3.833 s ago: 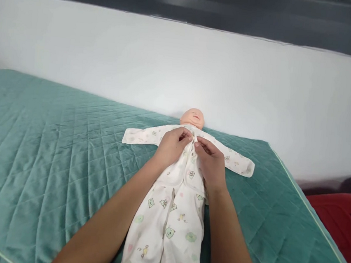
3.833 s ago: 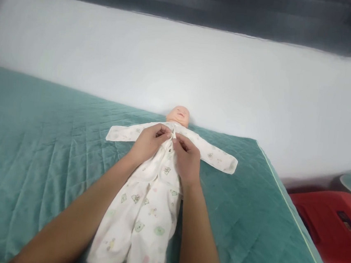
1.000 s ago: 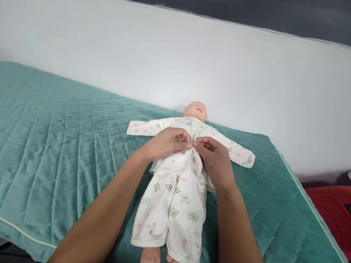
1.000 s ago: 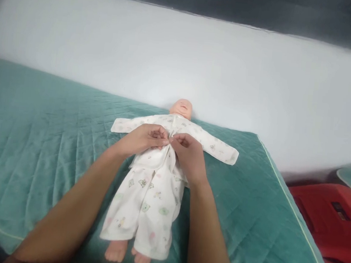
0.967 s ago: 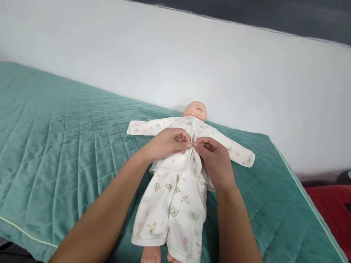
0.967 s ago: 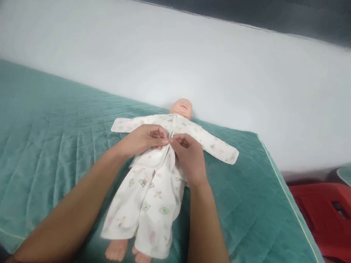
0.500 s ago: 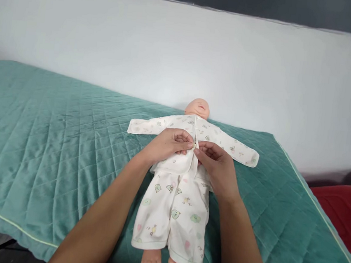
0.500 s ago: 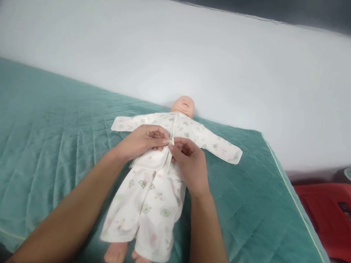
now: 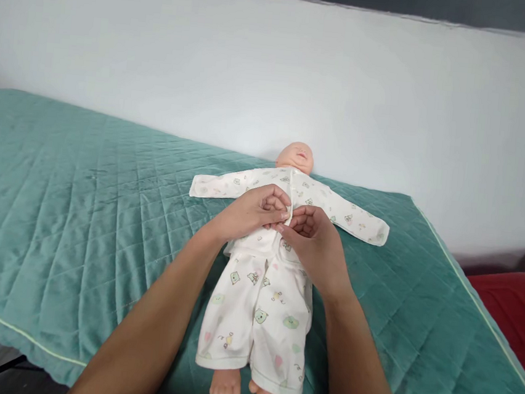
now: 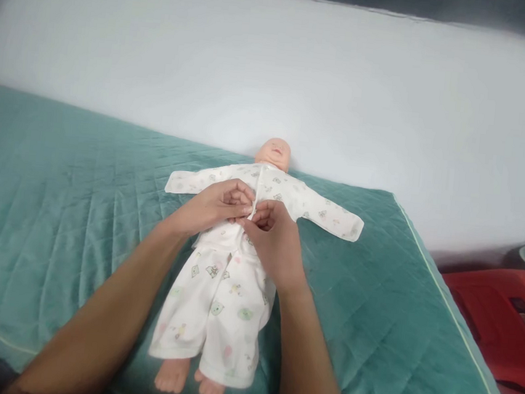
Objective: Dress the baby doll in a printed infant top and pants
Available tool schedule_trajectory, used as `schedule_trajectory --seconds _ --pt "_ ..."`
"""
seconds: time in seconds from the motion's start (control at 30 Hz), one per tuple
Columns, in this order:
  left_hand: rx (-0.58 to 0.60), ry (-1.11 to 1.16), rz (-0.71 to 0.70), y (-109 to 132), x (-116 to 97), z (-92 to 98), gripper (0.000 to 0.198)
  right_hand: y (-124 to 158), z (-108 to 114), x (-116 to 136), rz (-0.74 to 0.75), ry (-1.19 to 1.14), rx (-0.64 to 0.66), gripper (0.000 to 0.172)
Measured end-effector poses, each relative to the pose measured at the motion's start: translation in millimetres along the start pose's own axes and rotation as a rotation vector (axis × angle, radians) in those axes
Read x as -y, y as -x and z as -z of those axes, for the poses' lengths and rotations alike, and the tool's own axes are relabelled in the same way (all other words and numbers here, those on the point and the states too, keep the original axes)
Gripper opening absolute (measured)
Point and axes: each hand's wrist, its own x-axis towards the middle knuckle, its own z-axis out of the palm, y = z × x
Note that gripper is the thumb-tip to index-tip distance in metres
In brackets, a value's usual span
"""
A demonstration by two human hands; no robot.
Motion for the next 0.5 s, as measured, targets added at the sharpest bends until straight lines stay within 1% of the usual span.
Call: schedule_trajectory --seconds 0.13,0.27,0.5 --pt "0.04 -0.064 -0.008 0.2 0.6 -1.0 0.027 0.4 -2.4 1.4 0.011 0.099 -0.002 0.038" --pt "0.031 -0.139 -0.027 0.2 0.4 -3.5 0.035 1.7 -4.8 2.3 0.023 0.154 -0.012 0.033" --pt "0.016 -0.166 -0.058 0.1 3.0 -5.4 0.032 0.5 -2.2 0.3 0.029 0.159 0.001 0.031"
